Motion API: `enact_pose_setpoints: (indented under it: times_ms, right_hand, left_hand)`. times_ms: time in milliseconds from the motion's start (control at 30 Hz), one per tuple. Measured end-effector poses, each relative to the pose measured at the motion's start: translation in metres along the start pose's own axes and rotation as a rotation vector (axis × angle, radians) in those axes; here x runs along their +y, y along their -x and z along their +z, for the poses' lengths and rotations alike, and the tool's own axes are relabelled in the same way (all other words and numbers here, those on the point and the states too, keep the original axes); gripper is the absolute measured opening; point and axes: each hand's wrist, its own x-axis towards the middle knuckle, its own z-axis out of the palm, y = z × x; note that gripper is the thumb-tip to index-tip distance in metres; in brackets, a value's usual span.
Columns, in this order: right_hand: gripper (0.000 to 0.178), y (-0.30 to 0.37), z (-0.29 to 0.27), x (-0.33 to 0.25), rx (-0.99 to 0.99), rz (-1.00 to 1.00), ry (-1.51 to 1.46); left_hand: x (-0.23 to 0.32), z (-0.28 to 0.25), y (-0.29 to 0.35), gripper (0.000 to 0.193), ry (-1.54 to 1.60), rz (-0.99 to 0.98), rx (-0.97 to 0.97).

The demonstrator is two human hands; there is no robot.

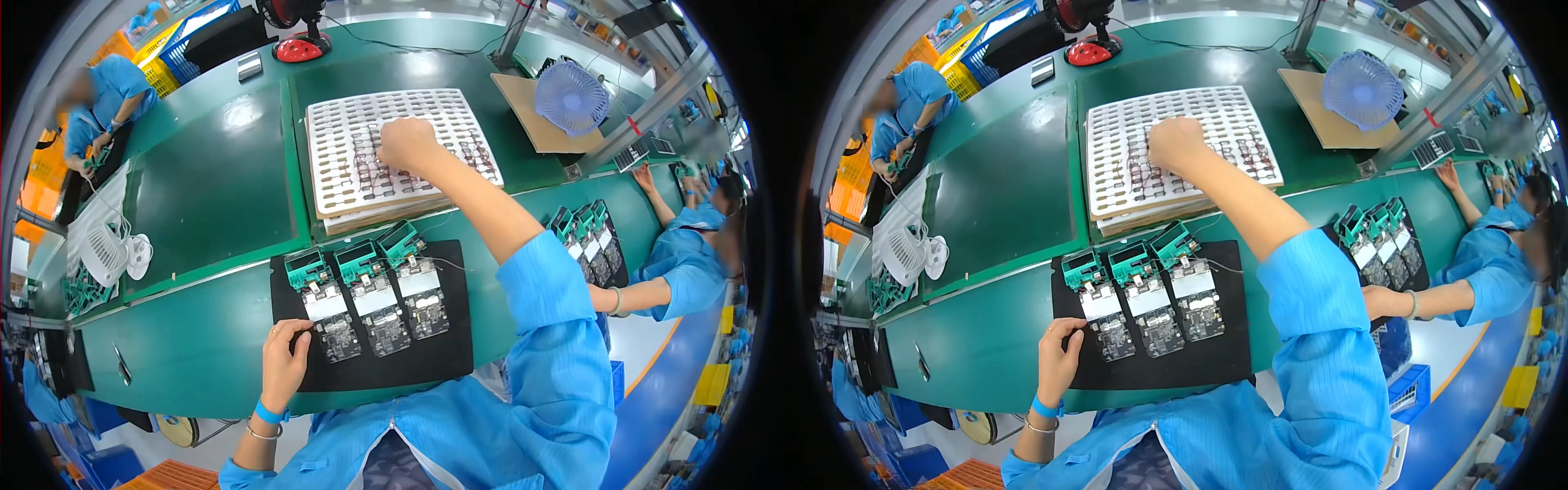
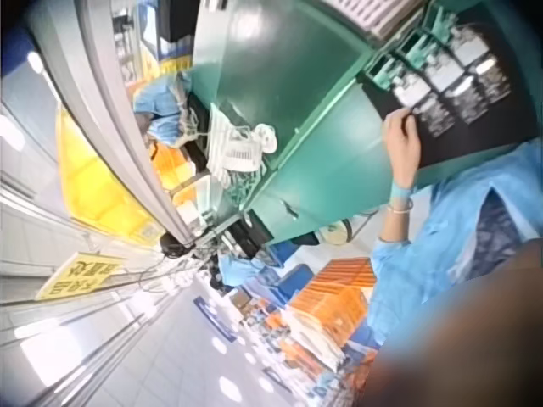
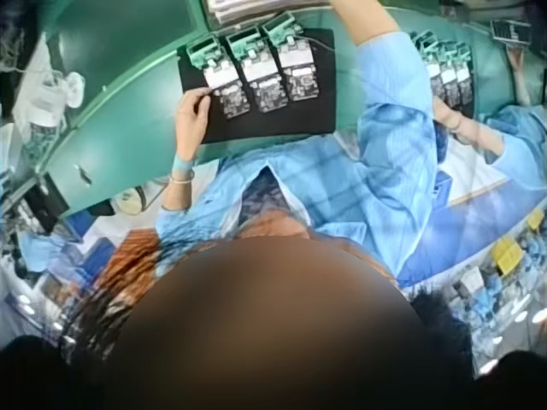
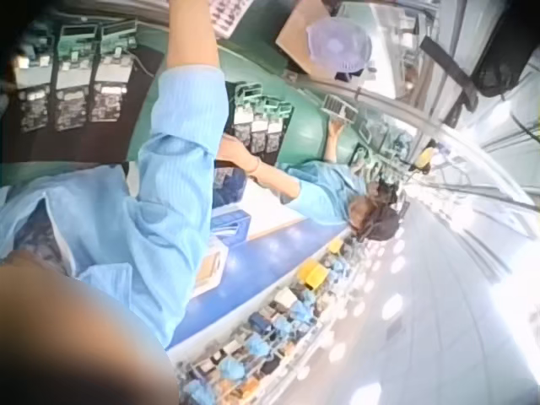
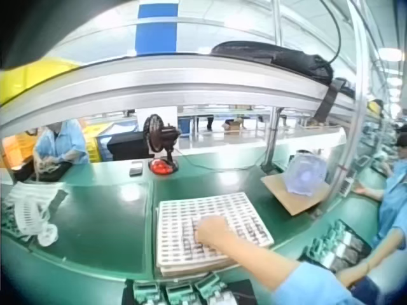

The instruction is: Assembling electronic components and connecting wires on circuit boards on a production line.

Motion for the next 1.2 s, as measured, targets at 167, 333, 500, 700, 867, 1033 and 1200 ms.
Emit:
enact_pose_setpoints:
  times_ms: [167, 333, 500, 700, 867, 1033, 1200]
  right_hand:
    - [0.023, -0.015, -0.005, -0.017, -0.174, 0.058, 0.057]
    - [0.026, -0.018, -0.003, -0.004, -0.218, 0.257, -0.147]
    - [0.027, -0.016, 0.019, 0.007, -0.078, 0.275, -0.232]
    - [0.019, 0.026, 0.005, 0.036, -0.134, 0.329, -1.46]
    - [0.012, 0.087, -0.016, 0.0, -0.462, 0.176, -1.828]
    - [0.009, 0.126, 0.006, -0.06, -0.678, 0.028, -1.885]
    - [0.015, 0.149, 0.017, -0.107, -0.803, -0.143, -1.613]
  left_hand:
    - [-0.021, 0.001, -0.001, 0.024, -0.074, 0.091, -0.057]
    - [-0.034, 0.003, -0.002, 0.048, -0.332, 0.173, -0.025]
    - [-0.029, 0.0, 0.009, 0.057, -0.457, 0.255, -0.083]
    - [-0.04, -0.008, 0.002, 0.04, -0.262, 0.202, -0.078]
    - [-0.012, -0.026, -0.025, 0.022, 0.13, 0.115, 0.08]
    - [0.011, -0.003, -0.063, 0.027, 0.662, -0.034, -0.027]
    - [-0.005, 0.0, -0.065, 0.019, 0.531, -0.093, -0.157]
